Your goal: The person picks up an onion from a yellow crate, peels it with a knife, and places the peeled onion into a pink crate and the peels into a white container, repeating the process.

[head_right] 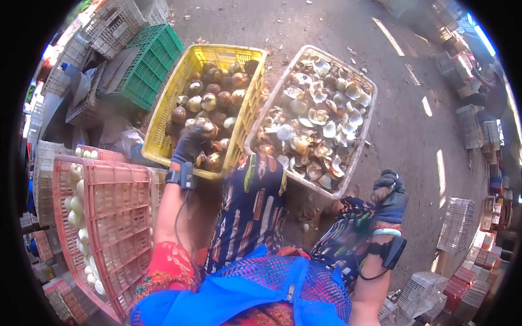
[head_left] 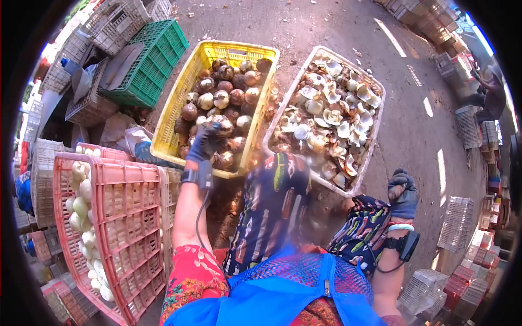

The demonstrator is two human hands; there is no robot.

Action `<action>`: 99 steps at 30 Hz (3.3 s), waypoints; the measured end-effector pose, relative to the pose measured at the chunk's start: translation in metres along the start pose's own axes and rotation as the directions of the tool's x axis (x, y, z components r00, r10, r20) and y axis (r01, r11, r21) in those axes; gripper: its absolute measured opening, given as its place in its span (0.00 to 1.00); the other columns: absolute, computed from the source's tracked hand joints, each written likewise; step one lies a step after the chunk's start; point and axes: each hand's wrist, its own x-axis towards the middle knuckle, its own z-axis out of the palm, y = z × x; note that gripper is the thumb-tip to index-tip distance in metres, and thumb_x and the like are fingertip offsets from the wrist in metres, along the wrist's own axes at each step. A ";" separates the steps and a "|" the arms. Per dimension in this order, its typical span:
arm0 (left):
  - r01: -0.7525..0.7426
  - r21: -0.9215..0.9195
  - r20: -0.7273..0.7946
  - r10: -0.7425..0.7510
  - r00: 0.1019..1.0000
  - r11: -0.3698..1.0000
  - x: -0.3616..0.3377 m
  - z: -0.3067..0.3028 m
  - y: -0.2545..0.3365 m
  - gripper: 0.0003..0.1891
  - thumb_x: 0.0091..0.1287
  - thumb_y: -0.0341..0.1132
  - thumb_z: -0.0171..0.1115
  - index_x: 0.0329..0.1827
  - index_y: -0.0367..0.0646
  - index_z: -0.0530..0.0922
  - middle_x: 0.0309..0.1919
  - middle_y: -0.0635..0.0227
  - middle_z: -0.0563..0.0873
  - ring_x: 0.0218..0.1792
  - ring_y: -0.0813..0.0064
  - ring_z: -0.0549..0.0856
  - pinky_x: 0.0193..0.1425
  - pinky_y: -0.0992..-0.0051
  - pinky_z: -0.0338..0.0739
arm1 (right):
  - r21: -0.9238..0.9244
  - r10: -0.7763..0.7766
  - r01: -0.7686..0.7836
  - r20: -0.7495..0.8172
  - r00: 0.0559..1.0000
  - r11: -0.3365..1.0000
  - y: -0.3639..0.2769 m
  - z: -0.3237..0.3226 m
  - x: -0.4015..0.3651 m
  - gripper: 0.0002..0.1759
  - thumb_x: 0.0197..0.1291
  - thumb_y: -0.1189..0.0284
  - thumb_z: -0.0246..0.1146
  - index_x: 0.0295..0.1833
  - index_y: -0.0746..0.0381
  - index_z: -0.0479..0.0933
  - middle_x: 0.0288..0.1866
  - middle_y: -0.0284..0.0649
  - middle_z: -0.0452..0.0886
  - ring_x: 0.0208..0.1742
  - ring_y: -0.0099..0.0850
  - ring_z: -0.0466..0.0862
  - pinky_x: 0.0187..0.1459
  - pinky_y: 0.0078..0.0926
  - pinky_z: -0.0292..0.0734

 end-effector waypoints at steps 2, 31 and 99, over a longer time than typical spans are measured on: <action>-0.331 0.425 0.124 0.308 0.943 0.842 0.001 -0.002 0.002 0.27 0.67 0.51 0.66 0.61 0.40 0.77 0.51 0.57 0.86 0.50 0.59 0.87 0.52 0.55 0.84 | -0.142 -0.068 0.071 0.023 0.997 0.987 0.022 0.022 -0.007 0.10 0.68 0.68 0.61 0.43 0.64 0.72 0.34 0.32 0.76 0.28 0.20 0.75 0.32 0.24 0.73; 0.614 -0.700 0.625 -0.103 0.774 0.365 0.003 0.319 0.134 0.39 0.73 0.58 0.57 0.75 0.36 0.62 0.70 0.46 0.72 0.72 0.43 0.69 0.78 0.40 0.58 | -0.418 0.099 -0.108 -0.043 0.994 0.902 0.061 0.060 0.081 0.32 0.68 0.63 0.63 0.75 0.56 0.63 0.38 0.35 0.81 0.27 0.21 0.79 0.27 0.19 0.77; -0.128 0.044 0.487 0.091 0.869 0.991 -0.029 0.310 0.144 0.33 0.60 0.38 0.66 0.68 0.36 0.66 0.51 0.57 0.84 0.47 0.67 0.88 0.52 0.70 0.85 | -0.686 -0.231 0.372 0.618 0.752 -0.625 0.119 0.057 0.083 0.42 0.53 0.65 0.72 0.71 0.62 0.62 0.48 0.54 0.83 0.45 0.52 0.85 0.46 0.44 0.82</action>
